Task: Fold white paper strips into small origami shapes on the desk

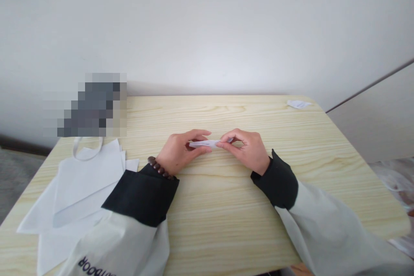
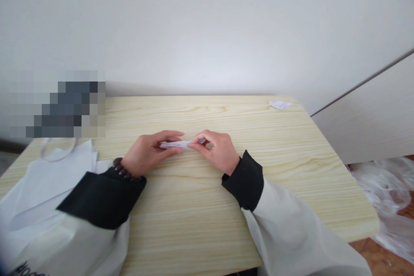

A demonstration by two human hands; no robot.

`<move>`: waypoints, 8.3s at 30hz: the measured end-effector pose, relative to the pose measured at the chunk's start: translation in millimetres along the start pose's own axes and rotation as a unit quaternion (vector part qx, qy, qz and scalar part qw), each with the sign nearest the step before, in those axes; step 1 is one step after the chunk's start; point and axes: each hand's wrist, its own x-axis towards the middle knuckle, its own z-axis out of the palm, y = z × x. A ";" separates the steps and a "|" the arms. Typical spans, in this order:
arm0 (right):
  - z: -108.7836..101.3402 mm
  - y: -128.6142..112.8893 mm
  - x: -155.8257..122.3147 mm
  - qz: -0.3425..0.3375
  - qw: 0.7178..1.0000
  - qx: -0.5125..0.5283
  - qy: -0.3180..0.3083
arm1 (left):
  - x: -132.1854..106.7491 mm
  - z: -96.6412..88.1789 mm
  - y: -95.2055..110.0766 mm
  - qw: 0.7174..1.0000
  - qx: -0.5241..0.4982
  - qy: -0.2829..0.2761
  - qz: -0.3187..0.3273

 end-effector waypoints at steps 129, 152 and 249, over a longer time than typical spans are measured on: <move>5.7 -3.7 -0.4 -0.091 0.974 -0.187 -0.089 | 0.4 1.2 -9.9 0.962 0.214 0.006 0.171; 3.3 -2.5 -0.5 -0.105 0.975 -0.175 -0.085 | -0.1 -10.1 -6.6 0.974 0.164 -0.044 0.151; 3.8 -2.8 -2.7 -0.092 0.995 -0.031 -0.033 | 3.1 -2.6 7.3 0.995 0.068 0.023 -0.068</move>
